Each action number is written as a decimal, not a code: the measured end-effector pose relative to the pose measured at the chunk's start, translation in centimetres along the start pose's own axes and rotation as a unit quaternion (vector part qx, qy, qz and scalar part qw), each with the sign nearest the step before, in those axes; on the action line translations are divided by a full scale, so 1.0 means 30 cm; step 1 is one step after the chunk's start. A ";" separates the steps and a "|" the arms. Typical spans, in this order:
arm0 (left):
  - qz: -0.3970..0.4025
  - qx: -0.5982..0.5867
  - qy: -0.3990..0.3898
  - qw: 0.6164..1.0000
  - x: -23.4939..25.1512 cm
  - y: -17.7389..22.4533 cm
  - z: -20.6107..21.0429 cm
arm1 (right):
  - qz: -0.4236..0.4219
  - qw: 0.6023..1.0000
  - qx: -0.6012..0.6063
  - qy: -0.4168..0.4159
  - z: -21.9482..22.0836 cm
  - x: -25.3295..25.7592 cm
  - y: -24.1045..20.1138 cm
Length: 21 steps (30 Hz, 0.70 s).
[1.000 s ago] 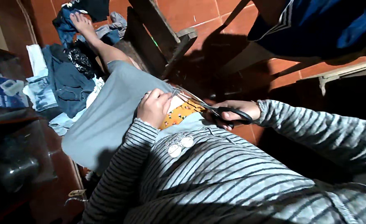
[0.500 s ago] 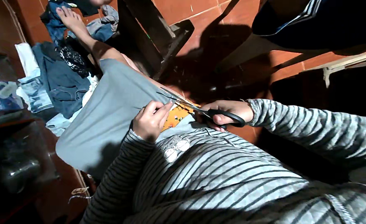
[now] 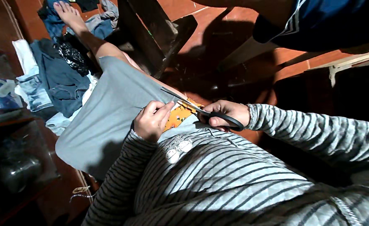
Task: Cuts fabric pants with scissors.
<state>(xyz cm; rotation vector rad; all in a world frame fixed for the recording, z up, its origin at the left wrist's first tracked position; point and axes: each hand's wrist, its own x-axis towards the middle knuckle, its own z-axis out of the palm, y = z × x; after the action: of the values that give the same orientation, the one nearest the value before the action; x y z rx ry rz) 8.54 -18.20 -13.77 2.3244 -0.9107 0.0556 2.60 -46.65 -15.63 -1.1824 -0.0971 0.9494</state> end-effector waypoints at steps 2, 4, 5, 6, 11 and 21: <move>0.005 -0.002 0.014 1.000 -0.001 0.000 0.004 | -0.008 1.000 -0.010 -0.014 -0.002 0.001 -0.009; 0.012 -0.005 0.037 0.999 0.003 0.007 0.006 | -0.033 0.999 -0.021 -0.033 -0.003 0.007 -0.022; 0.016 -0.006 0.048 0.999 0.005 0.011 0.007 | -0.039 0.998 -0.021 -0.040 -0.003 0.009 -0.032; 0.020 -0.007 0.057 0.998 0.008 0.015 0.009 | -0.040 0.998 -0.021 -0.044 -0.002 0.012 -0.046; 0.037 -0.010 0.080 0.996 0.013 0.027 0.013 | -0.029 0.998 -0.036 -0.042 0.010 0.030 -0.090; 0.028 -0.014 0.074 0.997 -0.007 0.017 0.014 | 0.031 0.999 0.024 -0.038 0.008 0.018 -0.080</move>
<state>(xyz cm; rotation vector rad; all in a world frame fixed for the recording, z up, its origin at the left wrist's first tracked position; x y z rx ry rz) 7.99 -18.61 -13.86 2.2349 -0.8964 0.2339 4.20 -46.26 -13.79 -1.1105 -0.0975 1.0457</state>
